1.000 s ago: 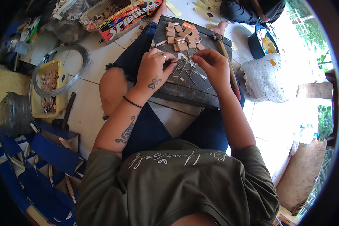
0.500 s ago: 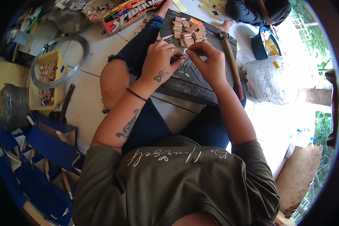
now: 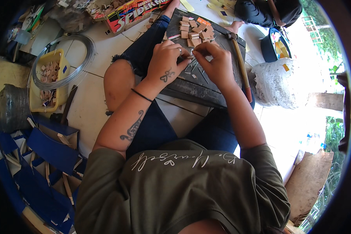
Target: The person sits on the floor and repeatedly picks up small wooden blocks and nails, then uses a hammer to drive the nails into the blocks. The person occasionally gathers the finished pieces and places them into a nearby container.
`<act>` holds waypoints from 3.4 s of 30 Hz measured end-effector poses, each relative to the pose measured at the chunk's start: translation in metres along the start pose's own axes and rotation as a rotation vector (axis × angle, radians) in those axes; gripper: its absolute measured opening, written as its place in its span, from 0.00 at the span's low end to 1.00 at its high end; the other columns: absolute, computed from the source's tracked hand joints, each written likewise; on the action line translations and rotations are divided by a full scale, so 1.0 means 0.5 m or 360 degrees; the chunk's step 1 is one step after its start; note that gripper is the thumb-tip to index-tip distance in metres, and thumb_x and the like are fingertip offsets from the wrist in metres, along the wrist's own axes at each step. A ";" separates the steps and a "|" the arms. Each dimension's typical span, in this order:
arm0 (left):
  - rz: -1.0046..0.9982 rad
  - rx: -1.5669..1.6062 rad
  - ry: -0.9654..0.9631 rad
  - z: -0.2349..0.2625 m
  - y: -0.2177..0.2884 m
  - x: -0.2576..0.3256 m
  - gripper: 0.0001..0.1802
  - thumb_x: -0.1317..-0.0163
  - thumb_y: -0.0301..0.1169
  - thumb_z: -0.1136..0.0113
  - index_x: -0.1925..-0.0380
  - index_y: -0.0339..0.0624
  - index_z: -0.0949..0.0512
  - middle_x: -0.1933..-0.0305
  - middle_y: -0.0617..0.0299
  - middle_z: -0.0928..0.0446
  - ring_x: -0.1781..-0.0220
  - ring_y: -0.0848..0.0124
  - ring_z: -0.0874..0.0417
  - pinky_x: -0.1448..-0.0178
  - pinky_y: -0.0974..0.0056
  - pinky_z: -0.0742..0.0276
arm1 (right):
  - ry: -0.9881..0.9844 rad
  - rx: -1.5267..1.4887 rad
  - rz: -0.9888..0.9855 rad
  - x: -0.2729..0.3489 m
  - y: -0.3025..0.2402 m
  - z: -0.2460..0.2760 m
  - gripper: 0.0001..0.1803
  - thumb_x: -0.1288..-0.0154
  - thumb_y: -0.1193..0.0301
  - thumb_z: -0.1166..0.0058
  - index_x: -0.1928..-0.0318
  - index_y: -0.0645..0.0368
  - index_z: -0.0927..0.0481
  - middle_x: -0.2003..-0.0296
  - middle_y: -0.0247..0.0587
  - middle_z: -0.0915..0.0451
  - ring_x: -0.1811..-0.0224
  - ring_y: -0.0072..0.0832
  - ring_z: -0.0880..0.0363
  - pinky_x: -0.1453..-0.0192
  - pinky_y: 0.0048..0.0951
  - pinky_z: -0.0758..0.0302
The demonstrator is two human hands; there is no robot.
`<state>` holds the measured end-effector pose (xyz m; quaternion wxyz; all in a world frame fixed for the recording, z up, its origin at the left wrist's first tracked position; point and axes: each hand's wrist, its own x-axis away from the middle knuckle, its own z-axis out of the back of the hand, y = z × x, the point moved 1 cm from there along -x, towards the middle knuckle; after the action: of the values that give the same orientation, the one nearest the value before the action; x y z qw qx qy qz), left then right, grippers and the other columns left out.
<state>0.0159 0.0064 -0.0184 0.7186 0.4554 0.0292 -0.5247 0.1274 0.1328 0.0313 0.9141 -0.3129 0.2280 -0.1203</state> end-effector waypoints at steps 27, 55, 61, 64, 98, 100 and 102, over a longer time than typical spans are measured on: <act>-0.0013 0.0347 0.0141 -0.019 0.020 -0.013 0.04 0.44 0.23 0.37 0.74 0.36 0.22 0.71 0.55 0.22 0.72 0.58 0.19 0.65 0.59 0.24 | 0.0113 -0.0471 -0.1034 0.243 0.079 0.172 0.21 0.25 0.70 0.56 0.35 0.62 0.34 0.68 0.35 0.23 0.71 0.22 0.23 0.67 0.24 0.26; -0.0005 0.0368 0.0096 -0.019 0.017 -0.012 0.04 0.44 0.22 0.37 0.75 0.35 0.24 0.71 0.55 0.23 0.72 0.60 0.18 0.66 0.62 0.24 | -0.0056 0.0123 -0.0394 0.244 -0.107 0.172 0.27 0.29 0.77 0.54 0.31 0.52 0.33 0.52 0.57 0.20 0.52 0.49 0.18 0.45 0.37 0.24; 0.0110 0.0421 0.0045 -0.013 0.021 -0.018 0.04 0.43 0.22 0.38 0.75 0.32 0.23 0.72 0.53 0.22 0.68 0.59 0.18 0.61 0.62 0.24 | -0.0048 0.0142 -0.0400 0.250 -0.093 0.168 0.26 0.29 0.77 0.54 0.31 0.53 0.33 0.51 0.58 0.20 0.50 0.48 0.18 0.45 0.37 0.24; 0.0123 0.0438 0.0038 -0.012 0.022 -0.014 0.05 0.43 0.22 0.38 0.75 0.32 0.23 0.72 0.53 0.22 0.68 0.59 0.18 0.61 0.62 0.25 | 0.0012 0.0083 -0.0383 0.255 -0.092 0.162 0.26 0.29 0.77 0.54 0.31 0.53 0.33 0.50 0.57 0.20 0.49 0.48 0.18 0.45 0.36 0.24; 0.0099 0.0277 0.0246 0.023 -0.016 0.002 0.04 0.41 0.27 0.38 0.70 0.37 0.20 0.70 0.55 0.22 0.69 0.62 0.18 0.63 0.62 0.24 | 0.0166 0.0535 -0.0584 0.220 0.028 0.131 0.27 0.33 0.73 0.49 0.33 0.44 0.31 0.63 0.44 0.25 0.65 0.43 0.21 0.57 0.39 0.24; 0.0214 0.0176 0.0460 0.082 -0.082 0.023 0.04 0.40 0.28 0.39 0.70 0.38 0.19 0.70 0.58 0.21 0.67 0.66 0.19 0.60 0.63 0.24 | 0.0122 0.0737 -0.0634 0.228 0.034 0.110 0.26 0.33 0.73 0.48 0.35 0.44 0.30 0.63 0.43 0.25 0.64 0.44 0.21 0.58 0.41 0.24; 0.0253 -0.0294 0.0619 0.190 -0.176 0.053 0.07 0.41 0.31 0.36 0.71 0.39 0.18 0.66 0.56 0.20 0.65 0.64 0.18 0.57 0.62 0.23 | 0.0089 0.0750 -0.0649 0.236 0.039 0.104 0.25 0.35 0.72 0.47 0.37 0.45 0.28 0.62 0.42 0.26 0.60 0.42 0.21 0.56 0.41 0.24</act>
<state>-0.0823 -0.0812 -0.0314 0.7772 0.4811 0.1793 -0.3638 0.2568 0.1323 0.0154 0.9119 -0.1283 0.1515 -0.3593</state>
